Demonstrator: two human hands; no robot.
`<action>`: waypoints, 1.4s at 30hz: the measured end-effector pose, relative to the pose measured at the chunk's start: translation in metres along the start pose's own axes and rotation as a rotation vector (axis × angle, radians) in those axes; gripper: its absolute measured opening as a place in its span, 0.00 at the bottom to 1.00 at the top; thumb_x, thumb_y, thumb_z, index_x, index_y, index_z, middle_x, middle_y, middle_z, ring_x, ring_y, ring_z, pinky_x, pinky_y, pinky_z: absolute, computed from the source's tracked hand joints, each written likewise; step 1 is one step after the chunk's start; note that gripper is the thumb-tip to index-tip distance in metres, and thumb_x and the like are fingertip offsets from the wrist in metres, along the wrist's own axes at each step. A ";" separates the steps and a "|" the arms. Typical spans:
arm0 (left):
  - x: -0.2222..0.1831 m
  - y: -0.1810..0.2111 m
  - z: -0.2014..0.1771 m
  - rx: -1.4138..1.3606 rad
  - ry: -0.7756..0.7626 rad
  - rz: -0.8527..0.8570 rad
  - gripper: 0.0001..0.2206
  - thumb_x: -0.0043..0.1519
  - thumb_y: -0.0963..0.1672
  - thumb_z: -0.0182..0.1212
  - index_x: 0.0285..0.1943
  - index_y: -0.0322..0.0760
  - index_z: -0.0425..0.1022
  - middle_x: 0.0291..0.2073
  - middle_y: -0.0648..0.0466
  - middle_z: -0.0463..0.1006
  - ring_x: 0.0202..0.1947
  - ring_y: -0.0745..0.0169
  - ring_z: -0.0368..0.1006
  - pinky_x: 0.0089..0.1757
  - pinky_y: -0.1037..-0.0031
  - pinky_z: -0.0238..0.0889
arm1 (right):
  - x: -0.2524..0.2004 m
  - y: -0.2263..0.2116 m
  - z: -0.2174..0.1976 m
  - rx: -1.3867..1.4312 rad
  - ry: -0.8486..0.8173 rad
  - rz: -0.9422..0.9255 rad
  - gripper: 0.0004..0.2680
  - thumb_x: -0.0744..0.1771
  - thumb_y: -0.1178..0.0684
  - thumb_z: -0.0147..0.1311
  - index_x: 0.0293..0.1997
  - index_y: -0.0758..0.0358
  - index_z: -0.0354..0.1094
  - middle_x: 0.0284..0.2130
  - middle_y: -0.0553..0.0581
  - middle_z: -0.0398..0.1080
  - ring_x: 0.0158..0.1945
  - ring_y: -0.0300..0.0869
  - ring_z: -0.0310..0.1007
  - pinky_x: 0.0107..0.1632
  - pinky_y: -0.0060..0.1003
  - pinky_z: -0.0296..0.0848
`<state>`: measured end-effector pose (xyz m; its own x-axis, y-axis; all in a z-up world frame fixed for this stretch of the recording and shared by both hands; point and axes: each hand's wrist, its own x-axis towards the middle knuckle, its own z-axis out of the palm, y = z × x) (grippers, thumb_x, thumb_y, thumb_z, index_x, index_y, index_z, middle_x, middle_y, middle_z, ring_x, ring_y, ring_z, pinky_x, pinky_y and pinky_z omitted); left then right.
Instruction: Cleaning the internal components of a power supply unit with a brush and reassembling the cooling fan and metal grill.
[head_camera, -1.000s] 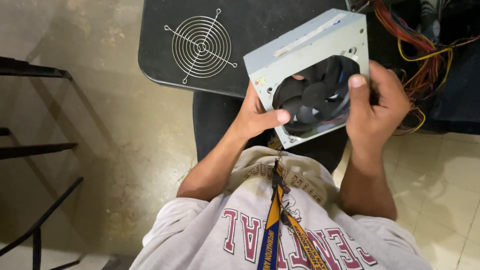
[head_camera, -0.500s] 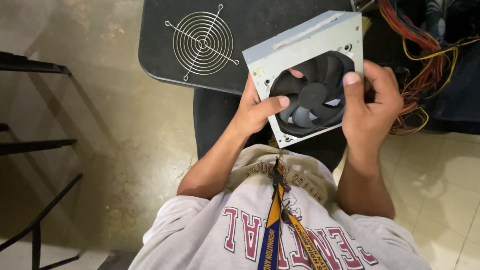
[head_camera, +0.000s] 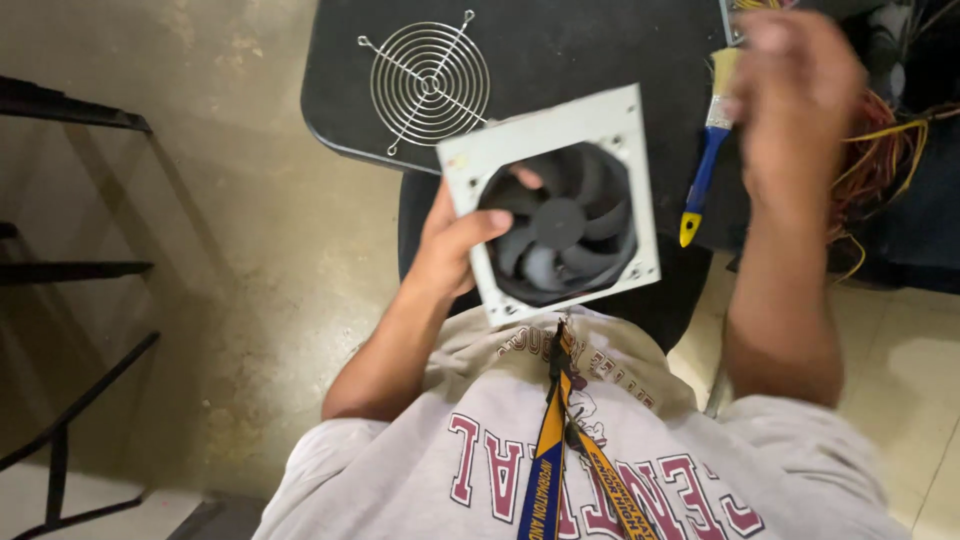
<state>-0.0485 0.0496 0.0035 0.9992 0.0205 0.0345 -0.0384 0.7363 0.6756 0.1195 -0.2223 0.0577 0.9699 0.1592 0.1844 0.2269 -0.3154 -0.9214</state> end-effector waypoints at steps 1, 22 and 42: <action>-0.009 0.010 -0.002 0.010 0.027 -0.033 0.22 0.59 0.42 0.69 0.63 0.28 0.73 0.56 0.46 0.81 0.55 0.55 0.77 0.59 0.68 0.72 | 0.014 -0.003 0.012 -0.007 -0.097 0.044 0.09 0.78 0.43 0.57 0.62 0.53 0.73 0.45 0.47 0.73 0.38 0.30 0.72 0.35 0.23 0.73; -0.045 0.063 -0.019 0.140 0.048 0.100 0.20 0.60 0.42 0.67 0.62 0.33 0.73 0.55 0.51 0.81 0.52 0.60 0.76 0.54 0.72 0.71 | 0.068 0.022 0.134 -0.930 -0.363 -0.026 0.19 0.71 0.43 0.66 0.65 0.67 0.69 0.53 0.73 0.67 0.54 0.72 0.71 0.51 0.69 0.70; -0.046 0.076 -0.074 0.112 0.269 0.229 0.24 0.56 0.40 0.66 0.62 0.27 0.71 0.53 0.37 0.79 0.51 0.44 0.80 0.50 0.60 0.79 | -0.095 -0.009 0.091 -0.995 -0.629 -0.252 0.44 0.61 0.30 0.68 0.81 0.64 0.47 0.79 0.76 0.41 0.82 0.66 0.34 0.74 0.79 0.40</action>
<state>-0.0967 0.1545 -0.0017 0.9312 0.3645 0.0090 -0.2474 0.6134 0.7500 0.0170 -0.1490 0.0175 0.7384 0.6612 -0.1326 0.6413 -0.7493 -0.1652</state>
